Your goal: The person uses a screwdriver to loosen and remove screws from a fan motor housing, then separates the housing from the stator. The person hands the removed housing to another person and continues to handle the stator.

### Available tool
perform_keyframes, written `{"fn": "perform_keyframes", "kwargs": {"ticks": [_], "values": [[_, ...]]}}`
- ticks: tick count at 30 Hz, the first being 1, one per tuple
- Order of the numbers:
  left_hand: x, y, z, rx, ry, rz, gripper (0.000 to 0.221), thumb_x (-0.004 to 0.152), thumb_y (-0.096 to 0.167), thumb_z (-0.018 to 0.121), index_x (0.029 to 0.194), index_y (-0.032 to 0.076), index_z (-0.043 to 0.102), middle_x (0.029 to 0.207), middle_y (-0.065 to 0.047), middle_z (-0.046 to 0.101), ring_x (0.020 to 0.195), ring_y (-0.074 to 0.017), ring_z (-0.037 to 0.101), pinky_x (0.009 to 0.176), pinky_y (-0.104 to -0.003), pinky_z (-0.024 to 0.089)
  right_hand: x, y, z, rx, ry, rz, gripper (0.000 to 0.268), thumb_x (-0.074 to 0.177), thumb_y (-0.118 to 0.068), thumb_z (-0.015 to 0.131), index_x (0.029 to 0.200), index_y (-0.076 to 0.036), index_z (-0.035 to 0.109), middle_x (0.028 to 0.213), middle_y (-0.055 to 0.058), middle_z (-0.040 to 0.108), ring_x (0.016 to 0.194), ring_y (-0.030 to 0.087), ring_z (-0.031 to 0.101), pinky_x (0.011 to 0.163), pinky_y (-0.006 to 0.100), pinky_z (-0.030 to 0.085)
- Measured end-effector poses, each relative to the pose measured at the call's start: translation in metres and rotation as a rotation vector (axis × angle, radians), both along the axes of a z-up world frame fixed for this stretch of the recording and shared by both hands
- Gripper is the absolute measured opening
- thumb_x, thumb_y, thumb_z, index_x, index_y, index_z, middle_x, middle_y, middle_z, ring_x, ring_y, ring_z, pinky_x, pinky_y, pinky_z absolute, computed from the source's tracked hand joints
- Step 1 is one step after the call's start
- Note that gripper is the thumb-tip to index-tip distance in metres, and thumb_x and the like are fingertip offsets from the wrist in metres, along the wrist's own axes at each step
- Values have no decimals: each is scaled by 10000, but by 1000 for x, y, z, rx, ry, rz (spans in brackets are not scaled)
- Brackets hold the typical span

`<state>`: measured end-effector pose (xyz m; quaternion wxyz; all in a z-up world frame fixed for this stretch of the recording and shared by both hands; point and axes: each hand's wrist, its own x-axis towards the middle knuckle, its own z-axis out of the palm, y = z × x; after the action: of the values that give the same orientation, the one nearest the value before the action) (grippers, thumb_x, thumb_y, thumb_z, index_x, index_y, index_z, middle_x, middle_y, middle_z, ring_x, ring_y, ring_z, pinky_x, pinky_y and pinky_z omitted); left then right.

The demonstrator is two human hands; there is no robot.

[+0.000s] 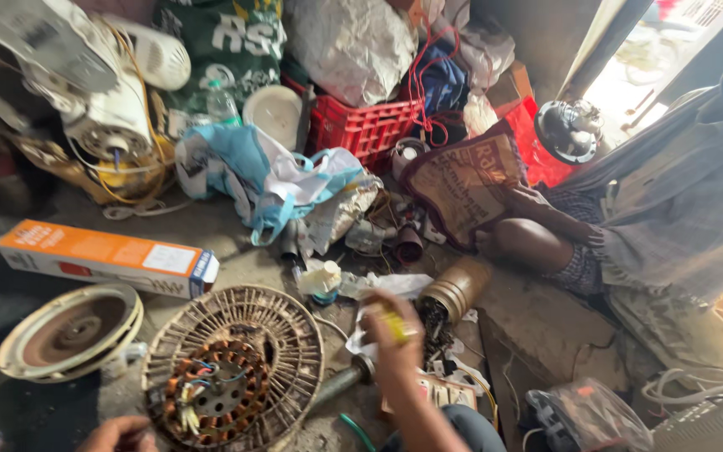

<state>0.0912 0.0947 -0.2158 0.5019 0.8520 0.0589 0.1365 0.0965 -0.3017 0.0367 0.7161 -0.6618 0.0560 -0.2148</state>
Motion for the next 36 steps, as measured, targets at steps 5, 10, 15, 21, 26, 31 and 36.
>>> {"fn": "perform_keyframes", "kwargs": {"ticks": [5, 10, 15, 21, 26, 31, 36], "values": [[0, -17, 54, 343, -93, -100, 817, 625, 298, 854, 1347, 73, 544, 1126, -233, 659, 1065, -381, 657, 976, -498, 510, -16, -114, 75, -465, -439, -277, 371, 1005, -74, 614, 1366, -40, 539, 1086, 66, 672, 943, 146, 654, 800, 295, 557], [-55, -50, 134, 250, -123, -136, 1045, 598, 185, 809, 1503, 52, 304, 1462, -288, 445, 1345, -480, 432, 1120, -532, 344, 3, -230, 140, 467, -269, -152, 96, 1034, -265, 592, 999, -182, 559, 1008, 11, 649, 962, 233, 616, 813, 438, 536], [-78, -68, 174, 177, -82, -119, 992, 668, 189, 821, 1528, 71, 340, 1479, -277, 459, 1360, -454, 434, 1136, -496, 362, 48, -293, 128, 736, -88, -46, 327, 1053, -387, 531, 1069, -74, 627, 1037, 97, 676, 976, 260, 590, 873, 452, 543], [-96, -69, 205, 347, -41, -112, 887, 714, 215, 878, 1457, -5, 447, 1437, -256, 510, 1346, -447, 433, 1072, -489, 386, 96, -266, 73, -262, 388, 279, 248, 1012, -246, 579, 1134, -45, 659, 1066, 74, 688, 967, 196, 599, 848, 379, 519], [-102, -70, 218, 405, 122, -83, 734, 743, 302, 875, 1353, 64, 543, 1393, -142, 587, 1328, -355, 528, 1123, -441, 440, 94, -276, 86, -583, 430, 533, 245, 978, -129, 620, 1188, -22, 686, 1090, 54, 698, 959, 142, 607, 828, 317, 499], [-96, -70, 224, 344, 84, -39, 906, 687, 330, 905, 1412, 60, 434, 1491, -161, 483, 1375, -384, 467, 1107, -463, 413, 67, -230, 166, -868, 379, 529, 259, 946, -104, 684, 1191, -21, 704, 1051, 146, 729, 901, 204, 673, 763, 368, 550], [-93, -72, 212, 266, -126, -82, 1086, 635, 330, 925, 1509, 39, 350, 1524, -228, 422, 1399, -428, 405, 1156, -481, 340, -6, -109, 104, -223, 149, 376, 315, 1011, -316, 573, 1235, -104, 634, 1129, 104, 701, 982, 229, 679, 817, 409, 558]]}}
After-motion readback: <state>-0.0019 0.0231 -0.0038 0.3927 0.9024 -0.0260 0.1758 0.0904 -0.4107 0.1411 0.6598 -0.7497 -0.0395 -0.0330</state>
